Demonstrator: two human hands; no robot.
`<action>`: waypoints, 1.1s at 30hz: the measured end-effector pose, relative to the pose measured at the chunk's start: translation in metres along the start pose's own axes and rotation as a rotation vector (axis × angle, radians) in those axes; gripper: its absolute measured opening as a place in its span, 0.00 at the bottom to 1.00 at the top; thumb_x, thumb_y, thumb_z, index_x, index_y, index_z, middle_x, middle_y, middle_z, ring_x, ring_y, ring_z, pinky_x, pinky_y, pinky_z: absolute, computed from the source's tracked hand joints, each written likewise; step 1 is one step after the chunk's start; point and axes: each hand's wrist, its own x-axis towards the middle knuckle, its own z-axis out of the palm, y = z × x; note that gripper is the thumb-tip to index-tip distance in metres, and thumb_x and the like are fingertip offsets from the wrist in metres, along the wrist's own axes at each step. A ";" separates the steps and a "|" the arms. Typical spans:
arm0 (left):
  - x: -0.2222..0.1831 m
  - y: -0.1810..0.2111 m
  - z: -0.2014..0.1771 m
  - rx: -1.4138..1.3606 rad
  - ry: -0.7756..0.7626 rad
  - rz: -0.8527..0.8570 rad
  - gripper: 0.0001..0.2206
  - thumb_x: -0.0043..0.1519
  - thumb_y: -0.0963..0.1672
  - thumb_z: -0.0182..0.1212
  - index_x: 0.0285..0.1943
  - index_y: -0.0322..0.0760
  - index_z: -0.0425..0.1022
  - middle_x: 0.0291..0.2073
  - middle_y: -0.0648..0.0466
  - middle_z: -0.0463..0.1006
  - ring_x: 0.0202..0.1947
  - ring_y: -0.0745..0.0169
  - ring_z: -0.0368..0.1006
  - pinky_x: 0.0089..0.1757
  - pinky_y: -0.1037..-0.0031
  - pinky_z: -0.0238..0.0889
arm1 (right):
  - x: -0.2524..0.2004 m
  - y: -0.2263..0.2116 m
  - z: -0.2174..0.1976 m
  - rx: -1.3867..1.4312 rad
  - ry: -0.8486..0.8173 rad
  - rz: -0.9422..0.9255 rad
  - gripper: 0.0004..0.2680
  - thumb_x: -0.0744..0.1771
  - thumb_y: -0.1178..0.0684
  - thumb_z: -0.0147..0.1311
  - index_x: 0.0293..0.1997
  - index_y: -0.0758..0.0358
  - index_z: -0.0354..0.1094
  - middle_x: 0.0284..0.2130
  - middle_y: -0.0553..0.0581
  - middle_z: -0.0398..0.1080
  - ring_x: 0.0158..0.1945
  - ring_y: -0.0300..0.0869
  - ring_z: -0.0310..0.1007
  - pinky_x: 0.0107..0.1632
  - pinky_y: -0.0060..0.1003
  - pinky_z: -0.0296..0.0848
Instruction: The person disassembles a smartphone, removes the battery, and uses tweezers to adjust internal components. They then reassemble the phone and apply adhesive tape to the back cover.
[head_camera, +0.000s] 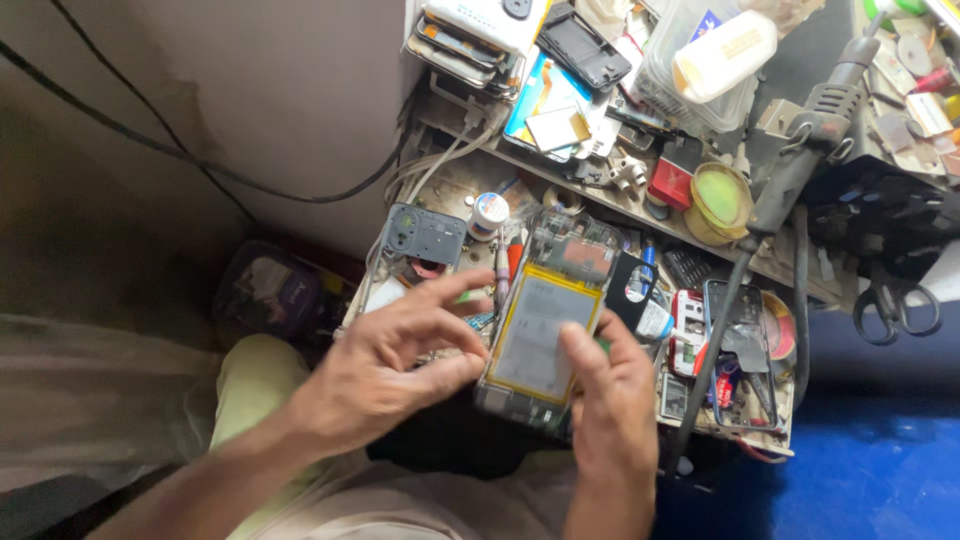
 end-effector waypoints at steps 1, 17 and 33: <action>0.000 -0.004 0.005 -0.109 -0.019 -0.121 0.03 0.64 0.37 0.61 0.43 0.28 0.77 0.61 0.53 0.66 0.59 0.66 0.68 0.55 0.73 0.68 | -0.009 0.005 0.001 0.020 -0.022 0.008 0.13 0.67 0.55 0.56 0.53 0.74 0.67 0.44 0.63 0.77 0.44 0.42 0.78 0.50 0.38 0.77; -0.044 -0.043 0.038 0.297 -0.072 -0.400 0.04 0.61 0.40 0.66 0.41 0.30 0.80 0.34 0.55 0.72 0.31 0.72 0.71 0.31 0.79 0.65 | -0.079 0.006 -0.002 -1.102 -0.144 -0.605 0.08 0.63 0.57 0.64 0.45 0.62 0.76 0.36 0.54 0.76 0.40 0.40 0.75 0.43 0.34 0.74; -0.061 -0.073 0.059 0.175 0.202 -0.231 0.13 0.63 0.44 0.65 0.50 0.26 0.80 0.50 0.50 0.78 0.49 0.64 0.78 0.46 0.75 0.73 | -0.091 0.075 0.006 -0.237 0.294 -0.027 0.08 0.65 0.58 0.59 0.44 0.73 0.70 0.26 0.59 0.78 0.19 0.35 0.74 0.15 0.26 0.63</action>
